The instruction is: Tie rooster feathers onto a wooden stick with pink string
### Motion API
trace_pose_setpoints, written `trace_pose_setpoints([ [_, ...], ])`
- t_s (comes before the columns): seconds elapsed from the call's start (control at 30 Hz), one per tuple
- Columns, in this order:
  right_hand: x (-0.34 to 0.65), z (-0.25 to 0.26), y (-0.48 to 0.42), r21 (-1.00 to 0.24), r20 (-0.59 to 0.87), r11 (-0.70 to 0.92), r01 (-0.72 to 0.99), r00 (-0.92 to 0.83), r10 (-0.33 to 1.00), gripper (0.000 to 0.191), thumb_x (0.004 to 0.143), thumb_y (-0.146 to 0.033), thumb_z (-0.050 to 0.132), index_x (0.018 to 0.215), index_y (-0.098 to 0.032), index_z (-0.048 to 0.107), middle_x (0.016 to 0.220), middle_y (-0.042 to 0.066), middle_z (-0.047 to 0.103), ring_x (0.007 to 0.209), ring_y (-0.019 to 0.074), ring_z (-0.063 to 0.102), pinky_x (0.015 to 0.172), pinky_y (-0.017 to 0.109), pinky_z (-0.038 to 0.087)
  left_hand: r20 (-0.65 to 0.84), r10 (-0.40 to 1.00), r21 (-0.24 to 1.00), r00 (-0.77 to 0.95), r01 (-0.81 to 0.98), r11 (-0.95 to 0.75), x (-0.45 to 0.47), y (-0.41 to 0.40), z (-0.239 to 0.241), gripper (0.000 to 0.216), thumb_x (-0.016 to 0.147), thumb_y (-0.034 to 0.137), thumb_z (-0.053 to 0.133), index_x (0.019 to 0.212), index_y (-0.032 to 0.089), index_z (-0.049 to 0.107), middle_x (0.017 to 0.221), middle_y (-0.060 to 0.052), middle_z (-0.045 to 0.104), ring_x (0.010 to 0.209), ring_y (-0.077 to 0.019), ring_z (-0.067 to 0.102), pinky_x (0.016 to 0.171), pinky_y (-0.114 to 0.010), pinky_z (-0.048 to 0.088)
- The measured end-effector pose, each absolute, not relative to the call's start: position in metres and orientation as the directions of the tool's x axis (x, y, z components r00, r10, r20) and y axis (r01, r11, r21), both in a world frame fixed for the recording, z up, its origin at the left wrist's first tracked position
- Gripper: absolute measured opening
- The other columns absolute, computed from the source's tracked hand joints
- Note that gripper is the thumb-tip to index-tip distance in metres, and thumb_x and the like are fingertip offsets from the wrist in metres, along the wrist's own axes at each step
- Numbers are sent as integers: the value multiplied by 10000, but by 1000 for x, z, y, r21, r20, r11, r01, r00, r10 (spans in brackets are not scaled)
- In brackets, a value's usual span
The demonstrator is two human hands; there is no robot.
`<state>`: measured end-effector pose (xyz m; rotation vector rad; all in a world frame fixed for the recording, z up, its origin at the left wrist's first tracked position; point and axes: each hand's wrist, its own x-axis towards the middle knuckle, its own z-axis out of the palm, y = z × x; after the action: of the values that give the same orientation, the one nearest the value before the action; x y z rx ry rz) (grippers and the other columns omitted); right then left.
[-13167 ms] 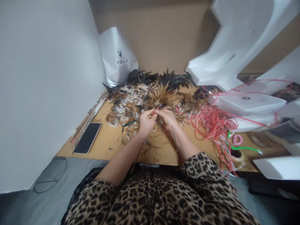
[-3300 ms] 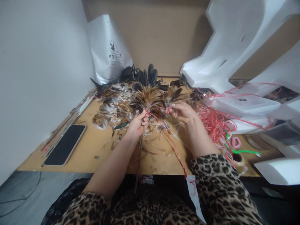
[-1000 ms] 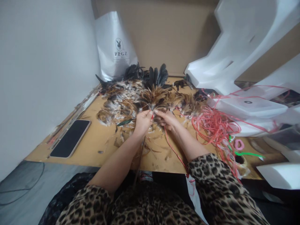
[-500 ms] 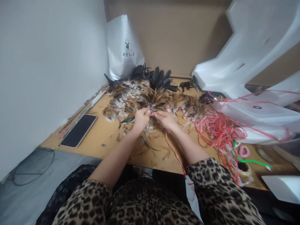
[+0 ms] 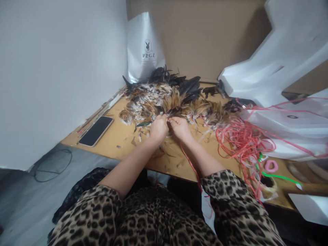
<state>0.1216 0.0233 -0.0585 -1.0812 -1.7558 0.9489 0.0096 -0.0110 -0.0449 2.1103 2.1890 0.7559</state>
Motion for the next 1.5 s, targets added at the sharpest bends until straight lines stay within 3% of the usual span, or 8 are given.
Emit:
trace_pose_setpoints([
  [0.23,123,-51,22,-985,80,100,140,-140,987,342,636,-480,619,580,-145,579,492,-33,462,471,77,341,467,229,265,325,945,287,-48,957,-51,22,-24,-49,463,851,113,338,1299,96,454,1092,-184,535,977,-251,570,815,-340,450],
  [0.47,121,-43,17,-1000,4,5,7,-110,994,416,489,-523,735,563,-142,587,483,-33,500,460,64,359,465,220,283,438,898,453,-40,873,-182,24,-33,-49,517,814,85,365,1327,53,423,1084,-193,492,1098,-271,494,935,-401,418],
  [0.7,126,-37,18,-967,-86,-109,-229,-110,990,348,448,-409,784,589,-164,581,480,-25,547,421,74,399,410,216,258,592,798,673,-110,613,-414,26,-33,-49,365,833,115,406,1152,100,583,1030,-142,549,1041,-217,512,955,-384,419],
  [0.77,130,-37,20,-961,-85,-114,-251,-125,989,331,452,-388,786,599,-165,589,451,-37,523,383,60,348,383,213,203,519,827,806,-216,444,-391,25,-30,-45,253,829,161,470,1018,121,632,983,-112,594,980,-192,548,929,-361,445],
  [0.87,132,-40,24,-958,-82,-122,-258,-160,984,316,478,-380,783,621,-168,597,424,-49,497,346,47,287,360,213,154,172,938,984,-301,-1,-181,22,-25,-36,133,803,225,564,876,132,624,842,-60,632,789,-136,603,767,-289,516],
  [1.03,132,-39,22,-948,-82,-148,-283,-232,969,345,497,-387,789,668,-171,582,491,-35,550,347,53,347,332,201,159,-214,977,868,15,-456,197,10,-19,-22,206,791,312,628,822,110,602,709,-43,629,595,-95,614,509,-180,481],
  [1.27,133,-36,18,-942,-71,-170,-290,-324,943,388,496,-403,801,691,-155,577,449,-48,511,364,62,400,349,186,166,-99,983,916,157,-371,152,6,-19,-25,285,793,371,620,742,93,592,622,-36,610,406,-39,467,359,-144,283],
  [1.5,132,-45,23,-991,-73,-92,-98,-181,981,354,506,-430,768,655,-157,597,438,-51,496,357,53,315,374,214,177,-25,998,989,51,149,17,2,-17,-31,374,864,312,447,535,145,510,373,34,411,337,-58,330,412,-194,242],
])
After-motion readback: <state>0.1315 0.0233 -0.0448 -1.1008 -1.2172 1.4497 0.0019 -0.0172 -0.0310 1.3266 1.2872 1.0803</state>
